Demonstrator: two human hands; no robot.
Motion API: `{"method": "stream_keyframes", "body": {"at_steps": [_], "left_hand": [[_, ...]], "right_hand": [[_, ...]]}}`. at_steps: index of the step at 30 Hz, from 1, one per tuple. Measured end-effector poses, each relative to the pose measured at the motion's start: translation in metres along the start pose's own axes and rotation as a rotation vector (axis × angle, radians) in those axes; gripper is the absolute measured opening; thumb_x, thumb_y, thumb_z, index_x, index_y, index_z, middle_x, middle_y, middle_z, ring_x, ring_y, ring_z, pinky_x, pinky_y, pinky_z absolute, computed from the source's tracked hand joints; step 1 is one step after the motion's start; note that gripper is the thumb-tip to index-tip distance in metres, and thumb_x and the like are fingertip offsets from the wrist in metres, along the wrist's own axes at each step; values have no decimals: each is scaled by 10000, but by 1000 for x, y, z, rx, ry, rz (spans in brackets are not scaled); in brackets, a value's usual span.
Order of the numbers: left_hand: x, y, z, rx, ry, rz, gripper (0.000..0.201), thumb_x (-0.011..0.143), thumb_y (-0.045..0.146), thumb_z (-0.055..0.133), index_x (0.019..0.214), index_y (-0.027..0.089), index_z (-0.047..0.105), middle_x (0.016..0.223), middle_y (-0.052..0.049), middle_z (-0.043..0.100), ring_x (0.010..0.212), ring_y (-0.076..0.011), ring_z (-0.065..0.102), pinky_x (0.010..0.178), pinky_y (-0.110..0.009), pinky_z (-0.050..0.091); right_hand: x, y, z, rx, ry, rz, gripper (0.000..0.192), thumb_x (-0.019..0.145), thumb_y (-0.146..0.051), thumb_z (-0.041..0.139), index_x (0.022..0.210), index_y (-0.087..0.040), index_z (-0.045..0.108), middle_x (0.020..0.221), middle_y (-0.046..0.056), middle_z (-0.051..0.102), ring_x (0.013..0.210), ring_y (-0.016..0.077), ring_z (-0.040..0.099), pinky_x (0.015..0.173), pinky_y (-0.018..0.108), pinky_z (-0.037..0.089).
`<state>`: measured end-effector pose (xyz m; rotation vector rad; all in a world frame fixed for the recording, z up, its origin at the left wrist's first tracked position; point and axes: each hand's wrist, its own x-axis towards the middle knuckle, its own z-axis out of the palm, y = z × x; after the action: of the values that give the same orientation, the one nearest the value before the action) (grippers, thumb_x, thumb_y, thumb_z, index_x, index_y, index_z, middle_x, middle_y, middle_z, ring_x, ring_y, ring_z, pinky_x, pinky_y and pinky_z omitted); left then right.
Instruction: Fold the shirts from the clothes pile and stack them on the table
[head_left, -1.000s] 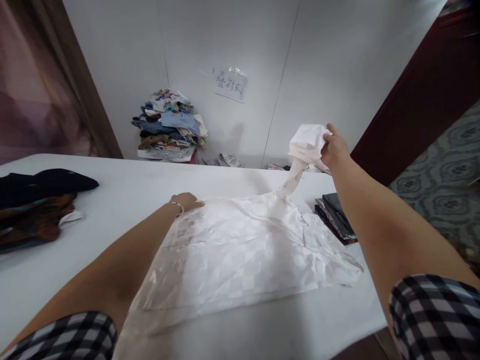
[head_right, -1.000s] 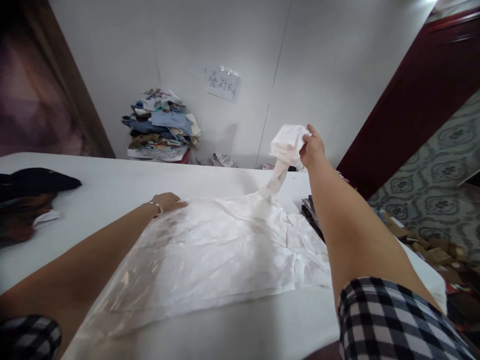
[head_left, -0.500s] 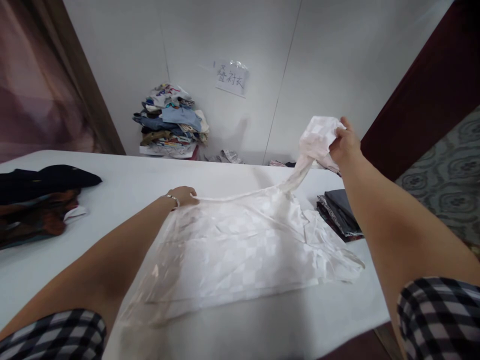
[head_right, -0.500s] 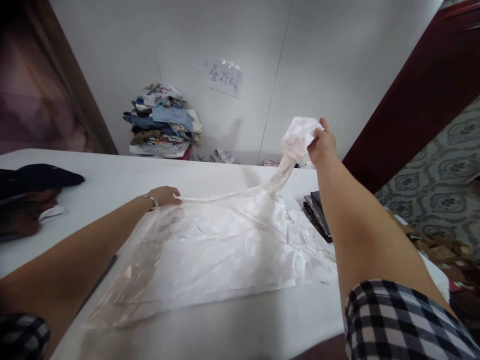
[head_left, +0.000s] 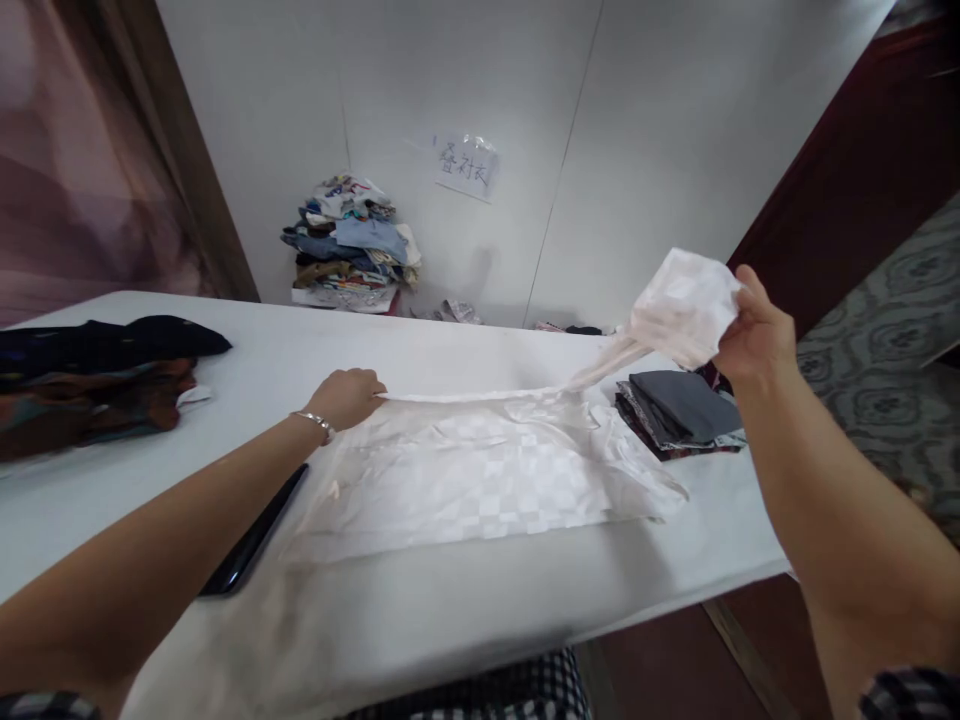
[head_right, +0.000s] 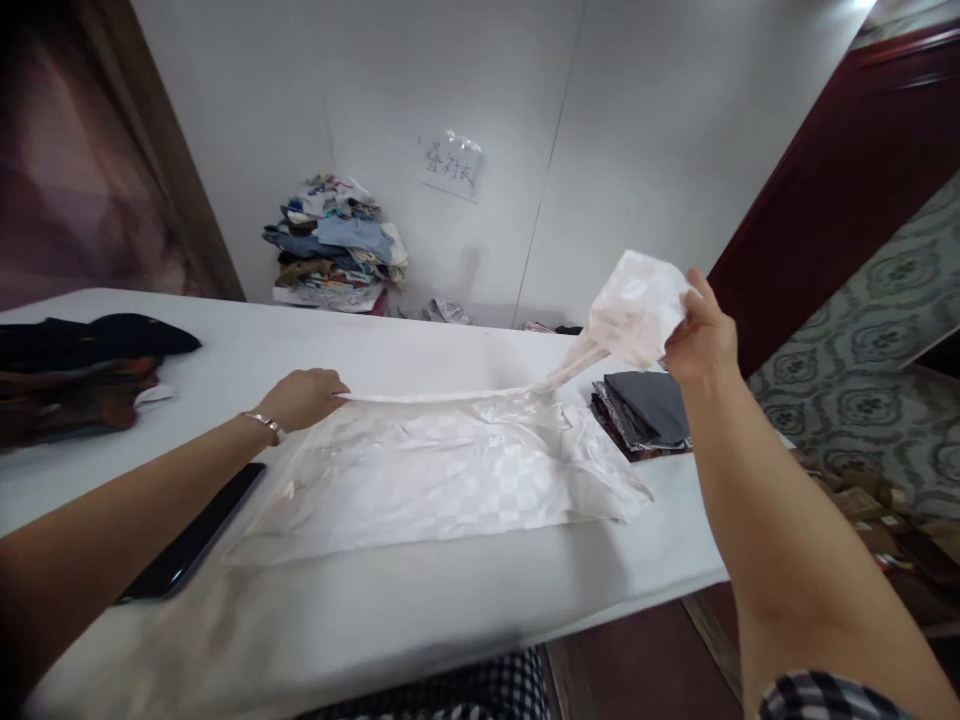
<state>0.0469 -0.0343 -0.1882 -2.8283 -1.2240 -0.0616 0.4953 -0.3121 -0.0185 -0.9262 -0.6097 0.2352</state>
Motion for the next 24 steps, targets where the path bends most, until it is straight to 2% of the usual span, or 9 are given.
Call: {"method": "stream_keyframes", "body": {"at_steps": [3, 7, 10, 13, 15, 17, 20, 24], "left_hand": [[-29, 7, 7, 4, -7, 24, 352, 847, 294, 412, 975, 227, 734, 1076, -114, 681, 1065, -285, 586, 946, -405, 406], [-57, 17, 28, -71, -10, 19, 316, 812, 181, 448, 928, 244, 734, 1061, -107, 687, 1066, -289, 587, 941, -417, 403], [-72, 25, 41, -83, 13, 10, 355, 825, 151, 420, 977, 241, 729, 1132, -117, 682, 1097, -308, 581, 937, -443, 405], [-85, 34, 47, -68, 40, -15, 392, 833, 129, 395, 1037, 224, 716, 1207, -127, 663, 1157, -314, 562, 978, -464, 383], [-93, 39, 48, -44, 35, -32, 408, 839, 124, 384, 1082, 213, 699, 1251, -125, 648, 1185, -307, 553, 999, -467, 369], [-99, 43, 48, -23, -5, -46, 415, 858, 141, 365, 1120, 206, 680, 1290, -122, 630, 1203, -299, 549, 998, -464, 373], [-104, 45, 48, -6, -58, -50, 422, 888, 212, 345, 1178, 212, 651, 1341, -118, 602, 1235, -293, 535, 1010, -462, 374], [-106, 42, 49, -82, -51, -56, 449, 861, 284, 388, 1247, 248, 614, 1396, -88, 568, 1285, -286, 500, 1067, -478, 341]], "right_hand": [[-40, -11, -29, -62, 52, 8, 327, 724, -174, 578, 1022, -244, 695, 1071, 33, 680, 986, 190, 643, 831, 345, 543], [-92, -21, -59, -170, 94, 20, 383, 666, -257, 633, 1037, -276, 725, 1179, 55, 672, 1169, 271, 599, 947, 464, 523], [-123, -29, -75, -262, 111, 44, 399, 647, -310, 642, 1033, -336, 738, 1224, 38, 666, 1299, 291, 506, 1050, 505, 455], [-146, -38, -87, -326, 92, 58, 378, 678, -348, 618, 1033, -415, 729, 1298, -25, 633, 1370, 259, 421, 1148, 478, 339], [-158, -42, -92, -335, 112, 70, 372, 704, -364, 596, 1047, -438, 720, 1332, -51, 610, 1387, 239, 390, 1175, 443, 290], [-167, -43, -94, -341, 144, 118, 371, 716, -363, 588, 1053, -451, 715, 1323, -62, 616, 1390, 221, 380, 1174, 416, 296], [-171, -38, -94, -349, 151, 211, 359, 713, -348, 589, 1028, -469, 715, 1267, -65, 652, 1355, 218, 435, 1133, 418, 372], [-162, -28, -83, -366, 78, 168, 374, 707, -359, 590, 1055, -430, 706, 1277, -46, 646, 1306, 265, 504, 1059, 496, 456]]}}
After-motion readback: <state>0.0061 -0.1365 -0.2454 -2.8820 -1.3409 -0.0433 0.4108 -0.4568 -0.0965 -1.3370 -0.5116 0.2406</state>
